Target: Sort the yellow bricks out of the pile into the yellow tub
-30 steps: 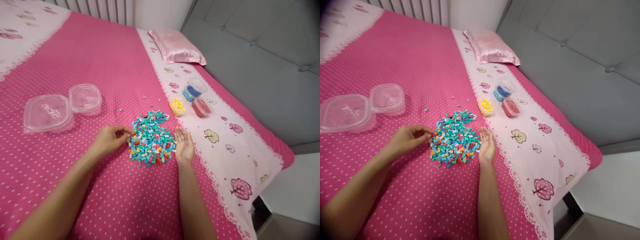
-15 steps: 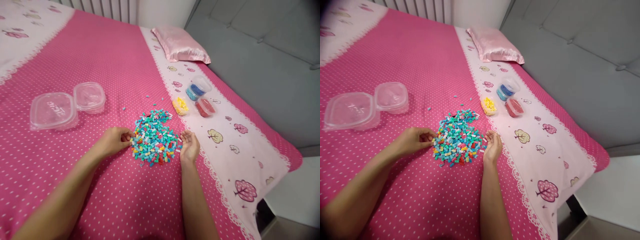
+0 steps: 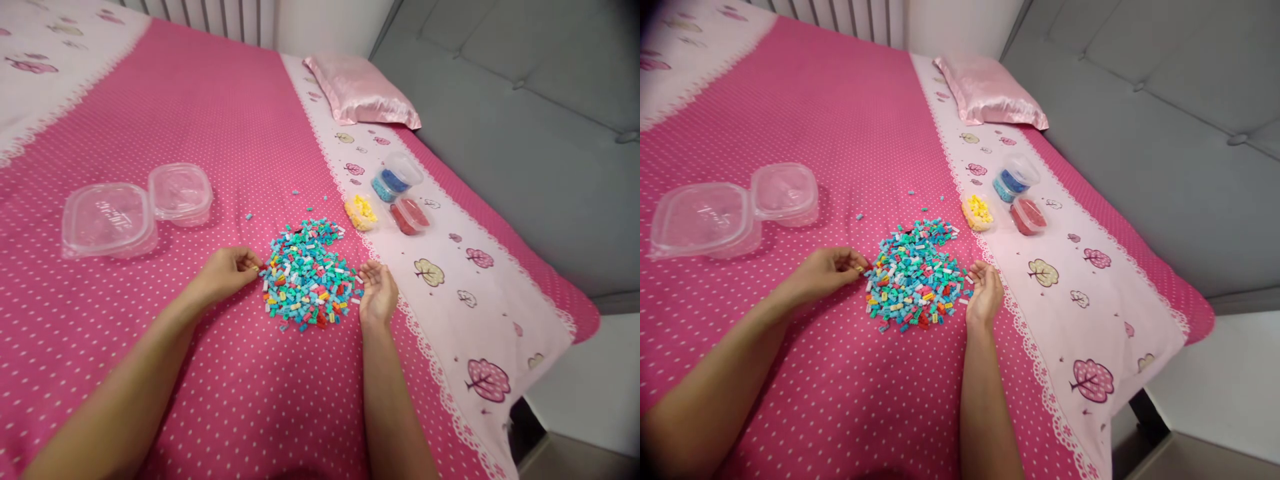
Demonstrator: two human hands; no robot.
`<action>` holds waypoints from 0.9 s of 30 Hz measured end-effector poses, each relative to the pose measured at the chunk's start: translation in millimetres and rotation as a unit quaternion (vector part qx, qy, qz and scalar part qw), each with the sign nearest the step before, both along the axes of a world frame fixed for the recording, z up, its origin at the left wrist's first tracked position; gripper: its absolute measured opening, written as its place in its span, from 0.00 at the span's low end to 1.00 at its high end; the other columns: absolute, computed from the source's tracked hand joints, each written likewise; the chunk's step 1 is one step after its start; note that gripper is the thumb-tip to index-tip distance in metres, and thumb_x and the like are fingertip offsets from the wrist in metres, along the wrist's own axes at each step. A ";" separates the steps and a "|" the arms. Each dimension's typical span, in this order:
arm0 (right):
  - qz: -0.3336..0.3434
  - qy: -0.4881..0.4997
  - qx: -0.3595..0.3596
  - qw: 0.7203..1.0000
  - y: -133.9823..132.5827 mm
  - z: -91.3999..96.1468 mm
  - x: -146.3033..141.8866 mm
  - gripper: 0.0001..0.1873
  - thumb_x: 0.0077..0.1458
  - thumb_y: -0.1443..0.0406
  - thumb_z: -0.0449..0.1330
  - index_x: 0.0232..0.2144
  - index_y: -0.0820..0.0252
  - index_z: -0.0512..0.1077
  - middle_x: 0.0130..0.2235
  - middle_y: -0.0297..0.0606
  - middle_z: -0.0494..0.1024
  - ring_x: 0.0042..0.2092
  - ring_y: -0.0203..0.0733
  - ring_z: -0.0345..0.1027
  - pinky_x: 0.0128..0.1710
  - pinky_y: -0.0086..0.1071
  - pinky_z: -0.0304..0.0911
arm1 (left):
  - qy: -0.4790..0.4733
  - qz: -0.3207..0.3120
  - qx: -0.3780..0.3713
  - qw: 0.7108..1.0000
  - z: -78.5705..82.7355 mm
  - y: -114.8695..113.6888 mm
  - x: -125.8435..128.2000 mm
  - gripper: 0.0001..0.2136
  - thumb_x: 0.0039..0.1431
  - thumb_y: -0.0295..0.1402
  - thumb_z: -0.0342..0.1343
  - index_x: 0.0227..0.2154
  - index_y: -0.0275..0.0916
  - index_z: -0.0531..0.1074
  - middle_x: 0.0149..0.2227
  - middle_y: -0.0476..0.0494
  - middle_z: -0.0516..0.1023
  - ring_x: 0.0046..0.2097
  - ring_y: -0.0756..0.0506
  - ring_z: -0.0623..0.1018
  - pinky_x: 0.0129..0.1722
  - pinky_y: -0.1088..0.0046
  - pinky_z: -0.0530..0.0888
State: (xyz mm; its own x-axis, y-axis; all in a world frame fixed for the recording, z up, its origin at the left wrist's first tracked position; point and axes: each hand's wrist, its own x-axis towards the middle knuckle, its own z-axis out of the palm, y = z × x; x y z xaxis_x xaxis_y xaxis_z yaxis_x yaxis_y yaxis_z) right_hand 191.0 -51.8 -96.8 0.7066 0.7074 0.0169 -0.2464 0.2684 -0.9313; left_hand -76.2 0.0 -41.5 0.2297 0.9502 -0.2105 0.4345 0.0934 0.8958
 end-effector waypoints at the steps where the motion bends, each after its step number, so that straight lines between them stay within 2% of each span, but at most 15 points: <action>1: 0.002 0.003 0.002 1.000 -0.2 0.1 0.0 0.15 0.51 0.54 0.58 0.30 0.61 0.72 0.31 0.36 0.75 0.34 0.38 0.71 0.38 0.34 0.67 | -0.044 0.022 -0.025 0.998 -0.9 0.9 -0.2 0.08 0.36 0.33 0.57 0.24 0.37 0.72 0.22 0.49 0.76 0.25 0.49 0.73 0.27 0.74 0.69; 4: -0.001 0.017 0.006 1.000 -0.2 0.4 -0.1 0.15 0.50 0.54 0.59 0.29 0.61 0.72 0.30 0.36 0.75 0.34 0.38 0.70 0.36 0.33 0.67 | -0.174 0.104 -0.105 0.974 -2.6 4.1 -1.2 0.07 0.37 0.29 0.58 0.25 0.36 0.72 0.22 0.49 0.74 0.23 0.52 0.72 0.25 0.76 0.70; 7: -0.006 0.016 -0.001 1.000 0.4 0.6 -0.3 0.15 0.49 0.54 0.60 0.29 0.61 0.73 0.30 0.36 0.75 0.33 0.39 0.70 0.36 0.34 0.67 | -0.283 0.178 -0.156 0.930 -1.6 7.5 -0.9 0.06 0.37 0.23 0.55 0.23 0.36 0.71 0.22 0.49 0.73 0.24 0.53 0.72 0.26 0.78 0.71; 10: -0.008 0.019 -0.001 1.000 0.7 0.8 -0.8 0.16 0.47 0.54 0.60 0.28 0.62 0.73 0.30 0.36 0.75 0.33 0.38 0.70 0.35 0.33 0.66 | -0.340 0.202 -0.177 0.901 0.8 8.7 2.0 0.07 0.35 0.20 0.52 0.21 0.36 0.69 0.23 0.49 0.74 0.26 0.52 0.74 0.28 0.78 0.72; 12: -0.006 0.028 0.005 1.000 0.5 1.2 -1.2 0.16 0.47 0.54 0.61 0.28 0.62 0.73 0.29 0.35 0.75 0.32 0.37 0.70 0.35 0.31 0.66 | -0.337 0.194 -0.167 0.906 0.9 7.4 5.1 0.07 0.35 0.22 0.53 0.22 0.35 0.69 0.24 0.48 0.74 0.28 0.50 0.75 0.27 0.78 0.71; 16: 0.000 0.042 0.014 0.999 -0.2 2.0 -1.3 0.15 0.46 0.54 0.62 0.27 0.62 0.74 0.29 0.34 0.75 0.32 0.35 0.70 0.34 0.29 0.65 | -0.260 0.143 -0.104 0.949 -4.1 0.5 11.9 0.09 0.38 0.28 0.59 0.27 0.34 0.72 0.24 0.50 0.72 0.24 0.53 0.69 0.22 0.80 0.62; 20: 0.003 0.045 0.017 0.999 0.1 1.7 -1.1 0.15 0.46 0.55 0.63 0.27 0.62 0.75 0.28 0.34 0.76 0.32 0.35 0.70 0.34 0.29 0.65 | -0.102 0.037 0.006 0.994 -11.0 -5.3 17.3 0.18 0.47 0.36 0.57 0.41 0.34 0.74 0.19 0.55 0.61 0.21 0.54 0.59 0.21 0.77 0.55; 22: 0.003 0.040 0.016 0.999 0.5 1.3 -1.0 0.14 0.46 0.55 0.63 0.27 0.61 0.75 0.28 0.34 0.76 0.32 0.35 0.70 0.34 0.29 0.65 | -0.002 -0.017 0.066 0.998 -12.9 -6.2 18.8 0.20 0.52 0.38 0.53 0.45 0.34 0.74 0.18 0.56 0.57 0.21 0.53 0.58 0.22 0.76 0.54; 25: 0.006 0.030 0.014 0.999 0.5 0.9 -0.9 0.14 0.47 0.55 0.62 0.27 0.61 0.74 0.29 0.34 0.76 0.32 0.35 0.70 0.34 0.29 0.65 | 0.120 -0.080 0.114 0.983 -12.4 -6.9 19.6 0.21 0.56 0.38 0.47 0.50 0.37 0.72 0.20 0.53 0.63 0.22 0.51 0.61 0.24 0.74 0.56; 27: 0.008 0.025 0.012 1.000 0.2 0.9 -0.9 0.14 0.47 0.55 0.62 0.27 0.61 0.74 0.29 0.34 0.76 0.33 0.35 0.70 0.34 0.29 0.65 | 0.170 -0.093 0.124 0.973 -10.3 -7.8 19.7 0.21 0.58 0.37 0.45 0.52 0.38 0.71 0.21 0.52 0.66 0.23 0.50 0.64 0.26 0.74 0.58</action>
State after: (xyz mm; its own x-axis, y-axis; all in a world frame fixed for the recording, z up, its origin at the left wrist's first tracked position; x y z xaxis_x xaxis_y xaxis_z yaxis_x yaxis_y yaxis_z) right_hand 190.2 -51.6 -95.9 0.6957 0.7183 -0.0011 -0.2974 0.2866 -0.9107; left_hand -56.5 -7.8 -51.8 0.3596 0.9302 -0.0736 0.6984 -0.2160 0.6823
